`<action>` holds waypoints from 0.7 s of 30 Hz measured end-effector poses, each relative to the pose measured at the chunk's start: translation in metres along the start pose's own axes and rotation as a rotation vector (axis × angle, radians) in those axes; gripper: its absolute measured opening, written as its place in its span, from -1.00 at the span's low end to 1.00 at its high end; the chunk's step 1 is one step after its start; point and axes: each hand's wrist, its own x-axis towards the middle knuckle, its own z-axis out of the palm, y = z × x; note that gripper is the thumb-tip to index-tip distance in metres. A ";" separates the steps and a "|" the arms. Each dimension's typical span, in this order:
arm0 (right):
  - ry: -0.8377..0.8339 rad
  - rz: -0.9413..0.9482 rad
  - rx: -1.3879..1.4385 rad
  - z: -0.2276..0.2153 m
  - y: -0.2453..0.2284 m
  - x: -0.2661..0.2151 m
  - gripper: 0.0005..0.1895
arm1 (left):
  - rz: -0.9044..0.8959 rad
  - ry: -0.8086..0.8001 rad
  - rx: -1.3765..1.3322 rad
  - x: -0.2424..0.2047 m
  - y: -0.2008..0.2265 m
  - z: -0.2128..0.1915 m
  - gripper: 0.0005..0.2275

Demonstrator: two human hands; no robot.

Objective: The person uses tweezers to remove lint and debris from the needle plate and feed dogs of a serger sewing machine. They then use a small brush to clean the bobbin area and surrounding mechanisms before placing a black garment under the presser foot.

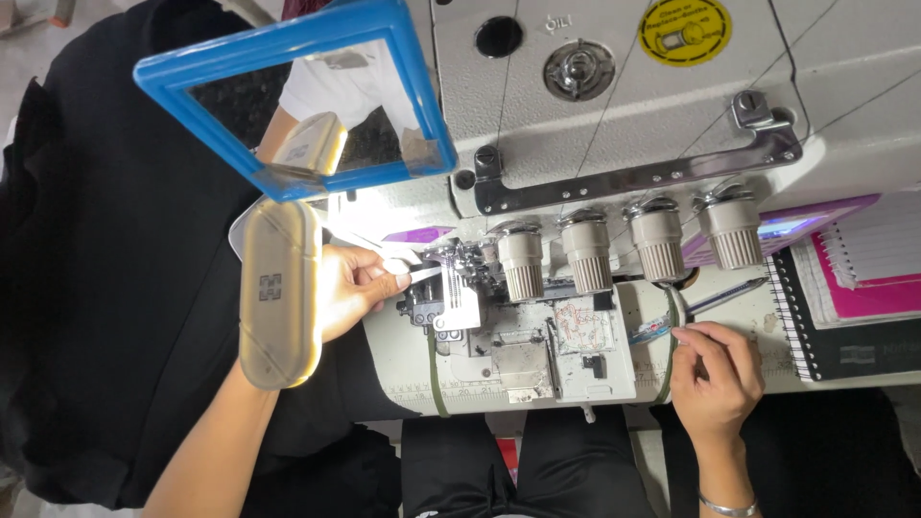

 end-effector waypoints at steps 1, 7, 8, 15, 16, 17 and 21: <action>0.002 -0.001 0.004 0.000 0.000 0.000 -0.70 | 0.011 0.000 -0.017 0.003 -0.001 0.001 -0.64; 0.003 -0.009 -0.001 0.000 -0.001 0.002 -0.69 | 0.050 -0.012 -0.093 0.015 -0.011 0.005 -0.57; 0.003 -0.005 0.001 0.000 -0.002 0.002 -0.70 | 0.040 -0.010 -0.100 0.016 -0.011 0.005 -0.57; 0.002 -0.012 0.008 0.000 0.000 0.001 -0.70 | -0.058 0.008 0.061 0.005 0.008 0.000 -0.51; 0.001 -0.016 0.007 0.001 0.001 0.001 -0.70 | -0.060 0.011 0.065 0.004 0.010 0.000 -0.49; 0.001 -0.019 0.005 0.001 0.002 0.000 -0.71 | -0.063 0.014 0.070 0.002 0.011 0.000 -0.45; -0.004 -0.016 0.014 0.000 0.000 0.002 -0.71 | -0.075 0.016 0.101 0.001 0.009 0.000 -0.41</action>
